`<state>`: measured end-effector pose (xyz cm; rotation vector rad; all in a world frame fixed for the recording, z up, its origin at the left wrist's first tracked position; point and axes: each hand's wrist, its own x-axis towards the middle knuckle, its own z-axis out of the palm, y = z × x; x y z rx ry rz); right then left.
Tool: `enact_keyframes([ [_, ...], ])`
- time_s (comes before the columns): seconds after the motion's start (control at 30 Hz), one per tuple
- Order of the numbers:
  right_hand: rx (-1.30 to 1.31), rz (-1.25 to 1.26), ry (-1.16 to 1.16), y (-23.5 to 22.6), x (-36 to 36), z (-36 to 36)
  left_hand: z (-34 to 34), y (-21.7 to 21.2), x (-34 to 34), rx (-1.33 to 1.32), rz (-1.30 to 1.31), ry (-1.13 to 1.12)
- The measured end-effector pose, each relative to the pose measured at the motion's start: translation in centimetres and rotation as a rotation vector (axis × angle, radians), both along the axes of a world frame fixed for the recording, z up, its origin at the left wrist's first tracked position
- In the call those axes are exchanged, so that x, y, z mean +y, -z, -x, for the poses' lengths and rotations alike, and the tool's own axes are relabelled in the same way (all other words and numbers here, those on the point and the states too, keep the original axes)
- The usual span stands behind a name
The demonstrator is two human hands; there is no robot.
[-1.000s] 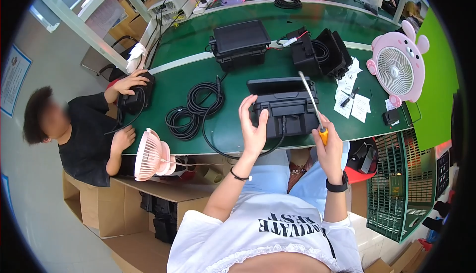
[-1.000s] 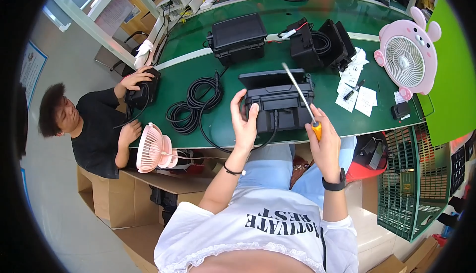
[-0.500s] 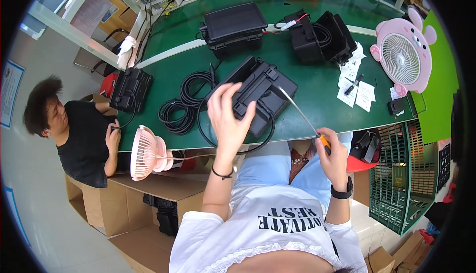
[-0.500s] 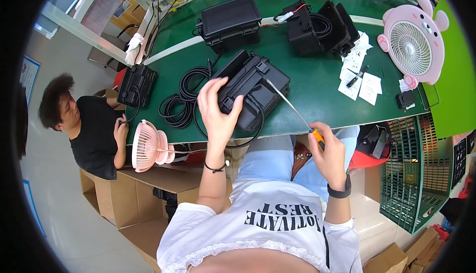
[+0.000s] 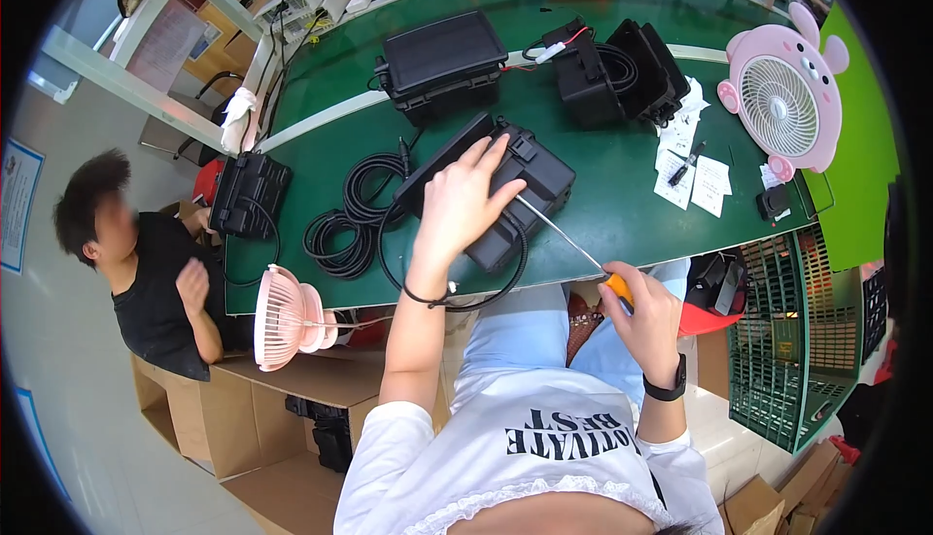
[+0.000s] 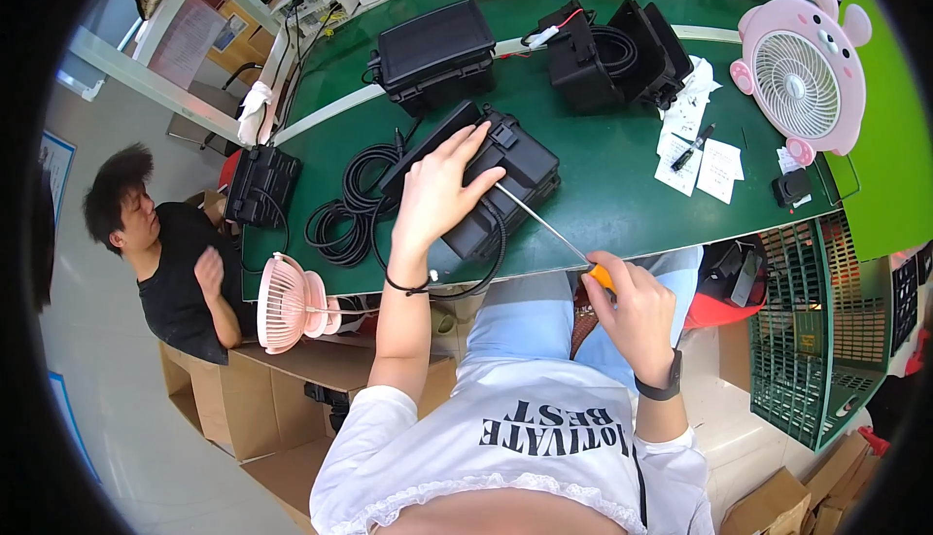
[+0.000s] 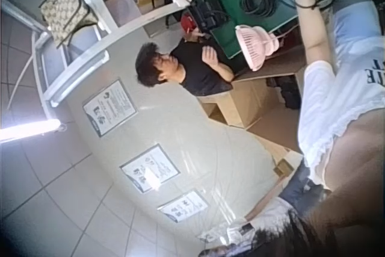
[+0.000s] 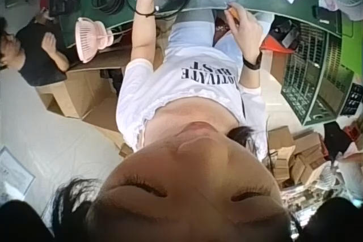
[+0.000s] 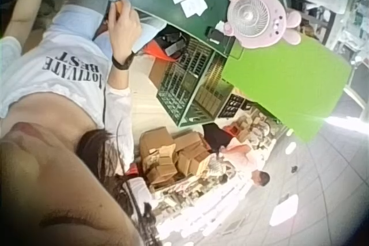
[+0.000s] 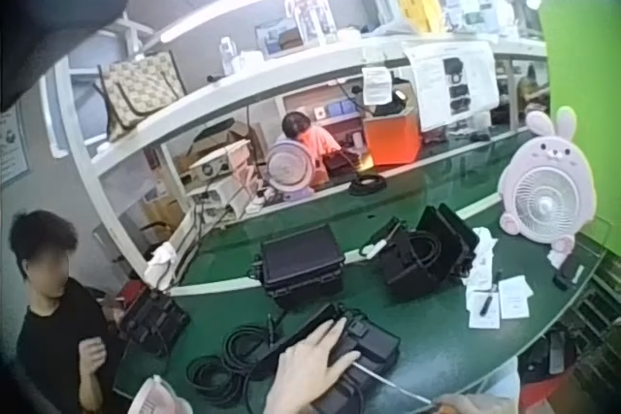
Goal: Assembling cables into plastic enclosures using a screwdriver on a production line.
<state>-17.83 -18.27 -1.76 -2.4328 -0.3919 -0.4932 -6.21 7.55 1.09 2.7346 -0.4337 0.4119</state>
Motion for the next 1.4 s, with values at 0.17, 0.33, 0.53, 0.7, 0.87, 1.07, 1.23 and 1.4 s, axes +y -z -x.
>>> enact_keyframes([
  [0.17, -0.048, 0.047, -0.006, -0.2, 0.8, 0.0, -1.0, 0.1, 2.2, 0.148, 0.345, 0.127],
  [0.33, -0.118, 0.042, -0.006, 0.0, 0.7, -0.2, -0.4, -0.1, 1.3, 0.163, 0.249, -0.102],
  [0.53, -0.139, 0.066, -0.006, -0.1, 0.8, -0.1, -0.5, 0.5, 1.4, 0.085, 0.271, -0.093],
  [0.7, -0.205, 0.155, 0.028, -0.6, 1.2, 0.4, -0.2, 0.5, 1.2, 0.075, 0.255, -0.103],
  [0.87, -0.246, 0.195, 0.047, -0.7, 1.5, 0.8, 0.2, 0.7, 0.9, -0.048, 0.273, -0.152],
  [1.07, -0.22, 0.182, 0.031, -0.4, 1.3, 0.8, 1.6, 1.3, -0.4, -0.24, 0.228, -0.383],
  [1.23, -0.087, 0.04, -0.015, -0.4, 1.4, 0.7, 1.7, 2.0, 0.1, -0.266, 0.365, -0.372],
  [1.4, 0.146, -0.195, -0.084, -0.2, 1.2, 0.5, 1.6, 2.1, 0.5, -0.244, 0.474, -0.304],
])
